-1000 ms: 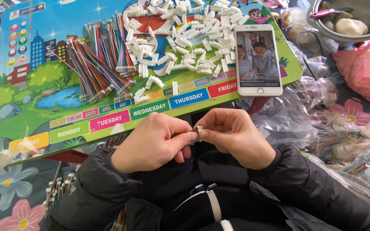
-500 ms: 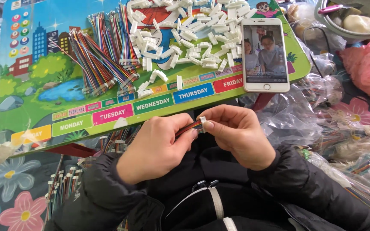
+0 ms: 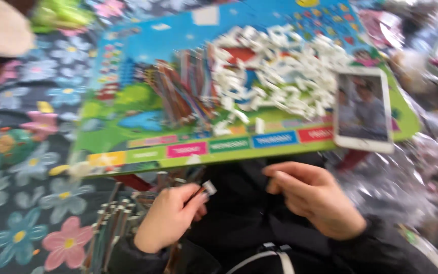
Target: Assembling ribbon cables into plastic connector housings
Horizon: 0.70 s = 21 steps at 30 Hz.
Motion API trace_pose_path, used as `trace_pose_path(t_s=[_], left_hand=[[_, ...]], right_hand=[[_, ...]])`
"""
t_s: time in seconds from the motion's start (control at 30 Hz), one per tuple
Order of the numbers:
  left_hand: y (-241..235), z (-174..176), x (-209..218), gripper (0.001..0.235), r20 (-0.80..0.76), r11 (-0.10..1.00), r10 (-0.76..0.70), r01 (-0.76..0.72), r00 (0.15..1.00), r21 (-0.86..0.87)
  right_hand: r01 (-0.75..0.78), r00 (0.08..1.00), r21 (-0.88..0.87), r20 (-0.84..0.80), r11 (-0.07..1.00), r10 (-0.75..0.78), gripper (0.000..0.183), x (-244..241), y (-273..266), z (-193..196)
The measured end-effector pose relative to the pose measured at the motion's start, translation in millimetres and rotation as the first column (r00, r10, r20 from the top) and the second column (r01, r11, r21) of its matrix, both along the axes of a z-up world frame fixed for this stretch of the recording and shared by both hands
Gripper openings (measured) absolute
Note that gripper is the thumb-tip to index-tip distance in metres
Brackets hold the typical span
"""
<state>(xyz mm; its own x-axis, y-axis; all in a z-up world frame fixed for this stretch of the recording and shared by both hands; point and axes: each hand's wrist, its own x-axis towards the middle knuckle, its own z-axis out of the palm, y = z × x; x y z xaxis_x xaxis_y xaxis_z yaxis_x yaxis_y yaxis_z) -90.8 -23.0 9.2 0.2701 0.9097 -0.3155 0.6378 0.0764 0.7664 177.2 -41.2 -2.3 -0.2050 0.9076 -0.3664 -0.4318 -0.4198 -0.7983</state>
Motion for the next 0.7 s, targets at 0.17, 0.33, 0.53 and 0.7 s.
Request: trace_pose_path(t_s=[0.17,0.33,0.53,0.7], left_hand=[[-4.4,11.3,-37.9,0.028,-0.249,0.972,0.129,-0.072,0.96,0.225],[47.9,62.7,-12.5,0.016,-0.126,0.652,0.14,0.004,0.982,0.758],[97.7,41.8,-12.3,0.031,-0.386,0.591,0.169,0.22,0.907,0.776],[92.7,61.6,-26.6,0.019,-0.282,0.41,0.178,0.189,0.943,0.892]], right_hand=[[0.043,0.998,0.036,0.043,0.998,-0.044,0.025,12.5,11.5,4.6],[0.034,0.999,0.053,-0.013,0.998,-0.033,0.024,6.7,14.2,7.7],[0.028,1.0,0.02,-0.009,0.999,-0.028,0.026,17.5,13.7,-0.3],[0.045,0.996,0.041,-0.077,0.998,-0.042,0.026,17.8,18.9,0.1]])
